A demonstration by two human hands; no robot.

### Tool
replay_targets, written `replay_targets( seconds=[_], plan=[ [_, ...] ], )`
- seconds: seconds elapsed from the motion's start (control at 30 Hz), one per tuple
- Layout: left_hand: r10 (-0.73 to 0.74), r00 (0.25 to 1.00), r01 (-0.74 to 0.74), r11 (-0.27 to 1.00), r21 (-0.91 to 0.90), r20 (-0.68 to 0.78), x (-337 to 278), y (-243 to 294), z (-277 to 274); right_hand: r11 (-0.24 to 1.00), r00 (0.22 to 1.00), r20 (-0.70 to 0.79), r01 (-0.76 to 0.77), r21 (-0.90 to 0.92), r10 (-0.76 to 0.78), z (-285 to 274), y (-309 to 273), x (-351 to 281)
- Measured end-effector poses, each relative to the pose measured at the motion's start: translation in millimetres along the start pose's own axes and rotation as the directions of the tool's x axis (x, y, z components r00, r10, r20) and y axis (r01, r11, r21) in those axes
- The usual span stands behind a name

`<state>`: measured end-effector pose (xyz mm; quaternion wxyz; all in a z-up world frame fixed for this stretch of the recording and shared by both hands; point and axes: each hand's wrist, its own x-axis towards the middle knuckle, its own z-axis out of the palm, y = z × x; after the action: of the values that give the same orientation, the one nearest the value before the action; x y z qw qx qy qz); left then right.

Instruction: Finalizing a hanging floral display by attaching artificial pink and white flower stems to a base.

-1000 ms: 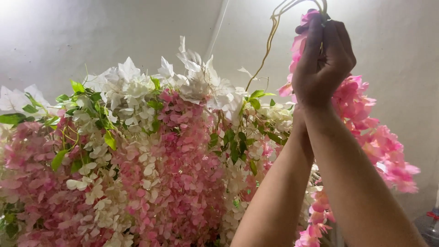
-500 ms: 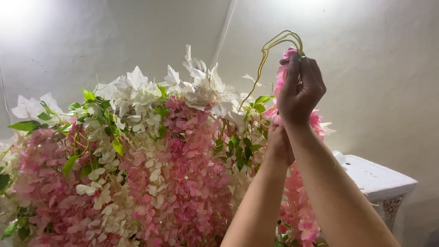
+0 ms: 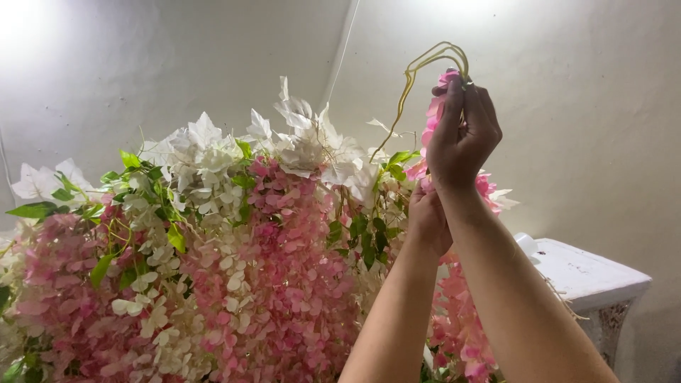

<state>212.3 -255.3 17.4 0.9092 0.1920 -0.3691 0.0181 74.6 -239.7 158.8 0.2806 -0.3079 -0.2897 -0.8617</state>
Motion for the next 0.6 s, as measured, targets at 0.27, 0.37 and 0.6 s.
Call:
replay_targets(
  seconds=[0.27,0.37,0.6],
  plan=[
    [0.044,0.998,-0.044,0.999,-0.009,-0.039,-25.5,29.9,12.4,0.995,0.996,0.009,-0.087,0.046,0.087,8.5,-0.3,-22.1],
    [0.044,0.998,-0.045,0.999,-0.016,-0.055,-30.3,34.8,4.7,0.989,0.992,0.04,-0.124,0.077,0.121,11.9,2.2,-33.4],
    [0.028,0.994,-0.027,1.0,0.015,-0.102,-28.2,24.8,-15.0,0.986,0.986,0.08,-0.154,0.063,0.149,12.8,2.4,-47.4]
  ],
)
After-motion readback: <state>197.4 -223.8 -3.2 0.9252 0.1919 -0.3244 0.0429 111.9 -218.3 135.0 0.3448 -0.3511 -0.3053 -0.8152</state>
